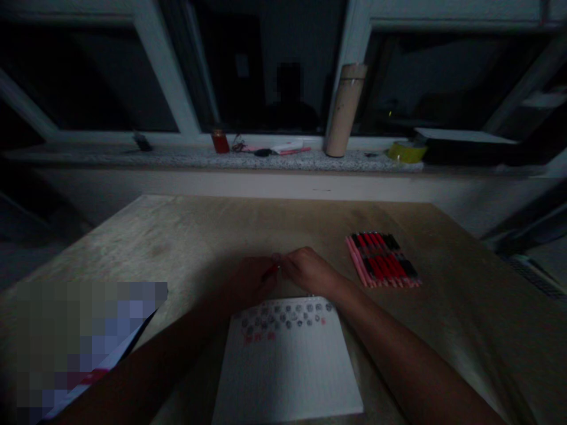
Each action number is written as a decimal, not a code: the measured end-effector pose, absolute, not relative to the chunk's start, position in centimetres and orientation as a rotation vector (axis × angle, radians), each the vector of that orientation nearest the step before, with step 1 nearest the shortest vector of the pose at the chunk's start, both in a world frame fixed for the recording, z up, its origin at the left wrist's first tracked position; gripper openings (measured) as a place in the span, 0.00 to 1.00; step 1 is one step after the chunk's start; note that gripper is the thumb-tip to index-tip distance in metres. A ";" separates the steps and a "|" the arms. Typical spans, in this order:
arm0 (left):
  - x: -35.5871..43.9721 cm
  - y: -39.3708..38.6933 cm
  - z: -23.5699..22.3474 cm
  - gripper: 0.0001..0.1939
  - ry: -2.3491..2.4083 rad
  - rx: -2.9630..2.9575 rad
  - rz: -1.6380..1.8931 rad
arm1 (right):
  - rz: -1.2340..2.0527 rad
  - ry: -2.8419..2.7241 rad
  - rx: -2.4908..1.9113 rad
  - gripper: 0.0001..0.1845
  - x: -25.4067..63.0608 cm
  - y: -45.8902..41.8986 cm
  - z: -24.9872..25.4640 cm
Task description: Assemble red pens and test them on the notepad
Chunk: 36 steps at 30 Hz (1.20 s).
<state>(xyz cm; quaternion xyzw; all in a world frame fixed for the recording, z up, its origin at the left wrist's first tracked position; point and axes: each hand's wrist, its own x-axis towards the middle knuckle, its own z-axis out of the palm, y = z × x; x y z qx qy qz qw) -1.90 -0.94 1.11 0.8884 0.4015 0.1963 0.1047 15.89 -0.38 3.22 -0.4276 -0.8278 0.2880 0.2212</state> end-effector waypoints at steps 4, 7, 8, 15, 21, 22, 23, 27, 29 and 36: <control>-1.9 -0.8 1.2 0.10 1.218 2.610 0.595 | 0.776 -2.332 -1.101 0.20 16.5 -0.5 4.4; -1.9 -0.9 1.4 0.11 1.253 2.637 0.592 | 0.732 -2.366 -1.071 0.16 16.5 -0.5 4.4; -1.9 -0.9 1.4 0.11 1.260 2.648 0.591 | 0.743 -2.360 -1.070 0.17 16.4 -0.5 4.1; -1.9 -0.9 1.2 0.12 1.240 2.671 0.574 | 0.904 -2.233 -1.127 0.25 15.9 -0.2 2.2; -1.9 -1.0 1.6 0.12 1.270 2.633 0.580 | 0.910 -2.231 -1.072 0.19 15.8 -0.6 3.1; -1.9 -1.0 1.6 0.11 1.277 2.632 0.581 | 0.985 -2.189 -1.078 0.21 15.6 -0.6 2.9; -1.9 -1.1 1.7 0.11 1.287 2.632 0.584 | 1.071 -2.138 -1.086 0.22 15.5 -0.6 2.7; -1.9 -1.1 1.5 0.11 1.298 2.614 0.608 | 1.223 -2.026 -1.106 0.23 15.5 -0.4 2.3; -2.1 -0.8 1.4 0.12 1.279 2.587 0.634 | 1.113 -2.074 -1.114 0.23 15.9 -0.2 2.7; -3.3 0.8 0.5 0.16 1.157 2.592 0.611 | 0.974 -2.023 -1.176 0.24 18.2 0.8 3.6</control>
